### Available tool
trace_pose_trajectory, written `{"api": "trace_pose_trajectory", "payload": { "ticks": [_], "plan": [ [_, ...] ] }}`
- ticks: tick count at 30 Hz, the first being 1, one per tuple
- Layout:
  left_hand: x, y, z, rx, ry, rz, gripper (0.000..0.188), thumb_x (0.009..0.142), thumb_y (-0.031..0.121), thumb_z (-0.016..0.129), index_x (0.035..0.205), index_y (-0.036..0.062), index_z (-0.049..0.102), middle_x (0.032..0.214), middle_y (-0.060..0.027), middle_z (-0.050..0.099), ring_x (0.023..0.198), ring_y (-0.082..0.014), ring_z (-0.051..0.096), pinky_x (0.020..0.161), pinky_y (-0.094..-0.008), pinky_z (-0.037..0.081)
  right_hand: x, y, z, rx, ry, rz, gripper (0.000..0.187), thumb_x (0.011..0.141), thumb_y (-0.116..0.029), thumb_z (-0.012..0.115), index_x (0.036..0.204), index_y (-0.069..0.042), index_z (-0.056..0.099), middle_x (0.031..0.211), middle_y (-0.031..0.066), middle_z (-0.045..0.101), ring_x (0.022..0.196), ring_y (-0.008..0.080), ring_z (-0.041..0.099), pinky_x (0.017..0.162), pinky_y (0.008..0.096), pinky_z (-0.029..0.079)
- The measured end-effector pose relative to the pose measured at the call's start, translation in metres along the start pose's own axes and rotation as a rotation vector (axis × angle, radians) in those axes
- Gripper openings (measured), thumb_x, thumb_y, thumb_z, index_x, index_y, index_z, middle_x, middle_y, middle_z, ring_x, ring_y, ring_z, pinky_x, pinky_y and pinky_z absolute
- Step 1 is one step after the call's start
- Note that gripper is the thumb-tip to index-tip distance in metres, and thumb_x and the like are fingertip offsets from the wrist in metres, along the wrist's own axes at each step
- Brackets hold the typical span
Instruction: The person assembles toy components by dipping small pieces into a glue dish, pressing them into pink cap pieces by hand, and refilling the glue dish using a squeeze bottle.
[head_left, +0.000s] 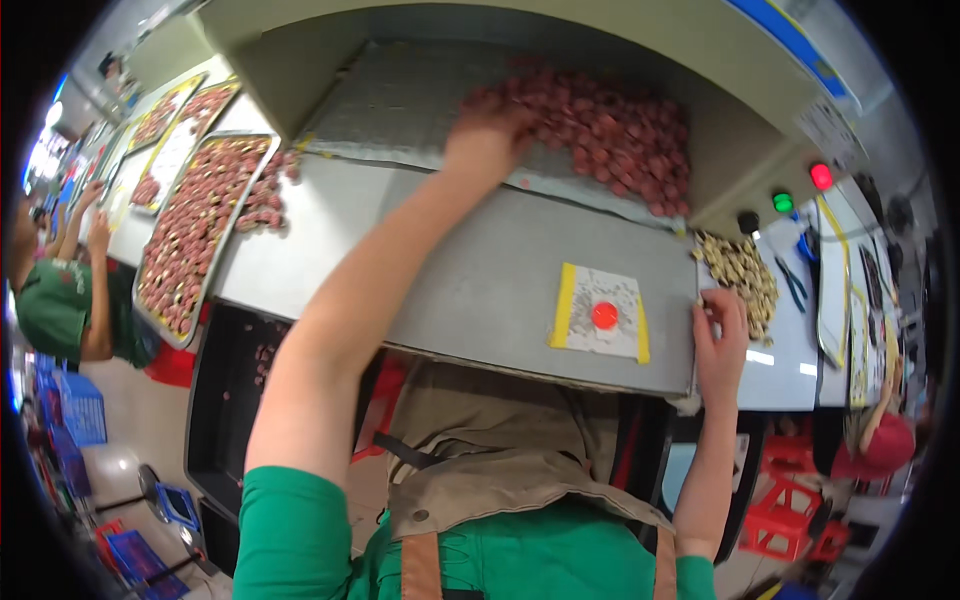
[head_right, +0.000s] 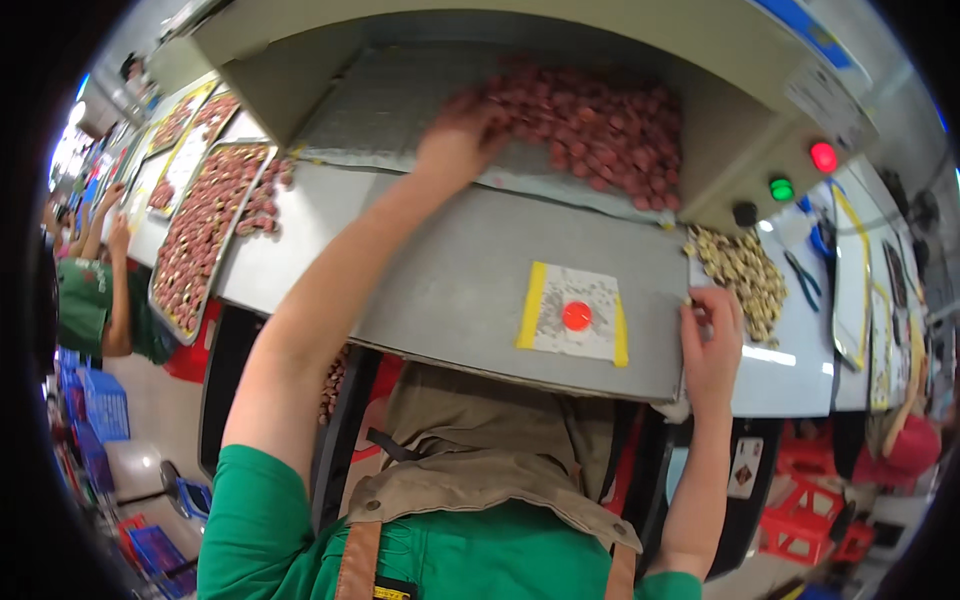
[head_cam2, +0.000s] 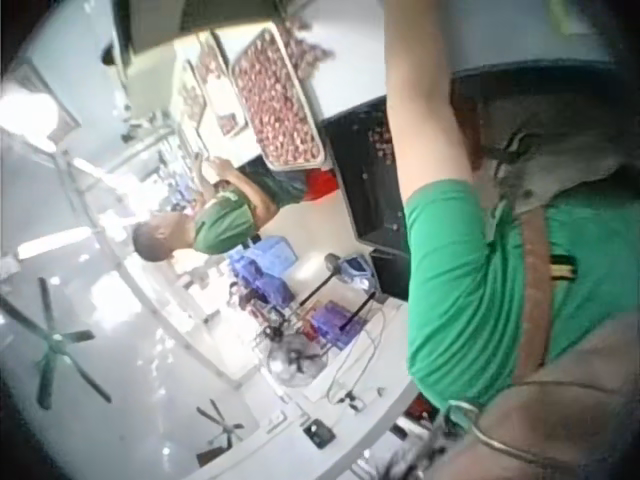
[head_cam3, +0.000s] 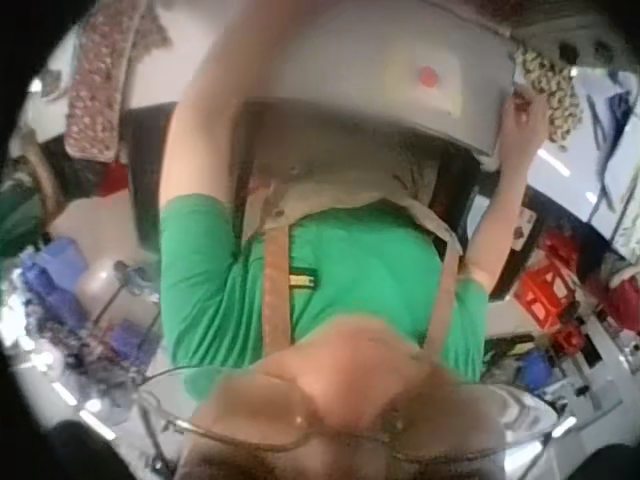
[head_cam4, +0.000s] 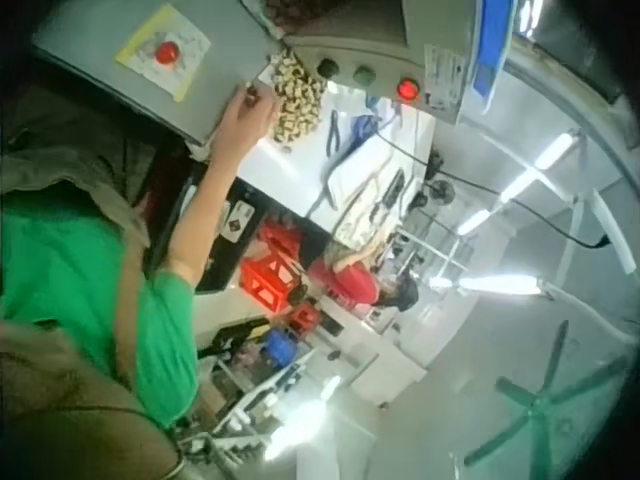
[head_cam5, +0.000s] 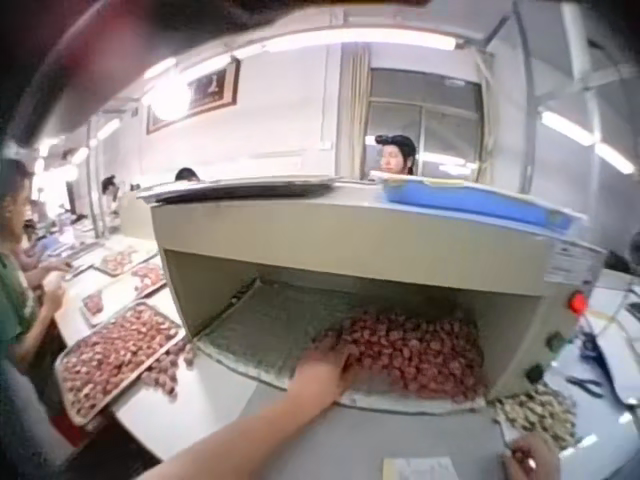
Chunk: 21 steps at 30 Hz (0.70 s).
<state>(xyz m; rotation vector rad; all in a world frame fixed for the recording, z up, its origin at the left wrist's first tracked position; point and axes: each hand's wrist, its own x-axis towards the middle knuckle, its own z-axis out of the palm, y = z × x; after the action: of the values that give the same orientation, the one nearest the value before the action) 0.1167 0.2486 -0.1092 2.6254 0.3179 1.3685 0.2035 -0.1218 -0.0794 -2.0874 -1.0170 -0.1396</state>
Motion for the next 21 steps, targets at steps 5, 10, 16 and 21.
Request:
{"api": "trace_pose_trajectory", "payload": {
  "ticks": [5, 10, 16, 21],
  "plan": [
    [0.002, 0.002, -0.013, -0.013, -0.167, -0.102, 0.021, 0.078, 0.012, 0.064, 0.099, 0.0138, 0.062, 0.109, -0.0116, 0.060, 0.100, -0.0315, 0.057, 0.081, -0.0399, 0.050, 0.004, 0.003, -0.007, 0.224, -0.096, 0.114, 0.024, 0.082, 0.000, 0.061, 0.105, -0.003, 0.056, 0.099, 0.0050, 0.058, 0.092, 0.0130, 0.055, 0.081, 0.0255, 0.044],
    [-0.002, 0.014, -0.041, -0.069, -0.218, -0.128, 0.024, 0.082, 0.008, 0.060, 0.106, 0.0104, 0.059, 0.109, -0.0128, 0.059, 0.091, -0.0314, 0.059, 0.076, -0.0396, 0.049, 0.006, -0.010, -0.009, 0.084, -0.220, -0.037, 0.025, 0.081, -0.004, 0.063, 0.106, -0.004, 0.059, 0.097, 0.0062, 0.062, 0.092, 0.0179, 0.056, 0.082, 0.0291, 0.043],
    [-0.043, 0.097, -0.093, -0.637, -0.336, -0.721, 0.022, 0.090, 0.013, 0.058, 0.110, 0.0038, 0.059, 0.093, -0.0008, 0.060, 0.080, -0.0093, 0.053, 0.071, -0.0223, 0.043, 0.004, 0.009, -0.008, -0.105, -0.171, -0.204, 0.021, 0.083, -0.004, 0.062, 0.104, -0.004, 0.061, 0.100, 0.0086, 0.060, 0.092, 0.0225, 0.056, 0.080, 0.0301, 0.045],
    [-0.073, 0.166, -0.103, -1.485, -0.379, -1.152, 0.033, 0.095, 0.020, 0.055, 0.123, 0.0044, 0.053, 0.106, -0.0011, 0.061, 0.096, -0.0077, 0.056, 0.080, -0.0210, 0.042, 0.008, -0.005, -0.010, 0.012, -0.243, 0.000, 0.022, 0.083, -0.005, 0.062, 0.105, -0.003, 0.061, 0.100, 0.0081, 0.058, 0.091, 0.0211, 0.057, 0.080, 0.0291, 0.046]
  ]
}}
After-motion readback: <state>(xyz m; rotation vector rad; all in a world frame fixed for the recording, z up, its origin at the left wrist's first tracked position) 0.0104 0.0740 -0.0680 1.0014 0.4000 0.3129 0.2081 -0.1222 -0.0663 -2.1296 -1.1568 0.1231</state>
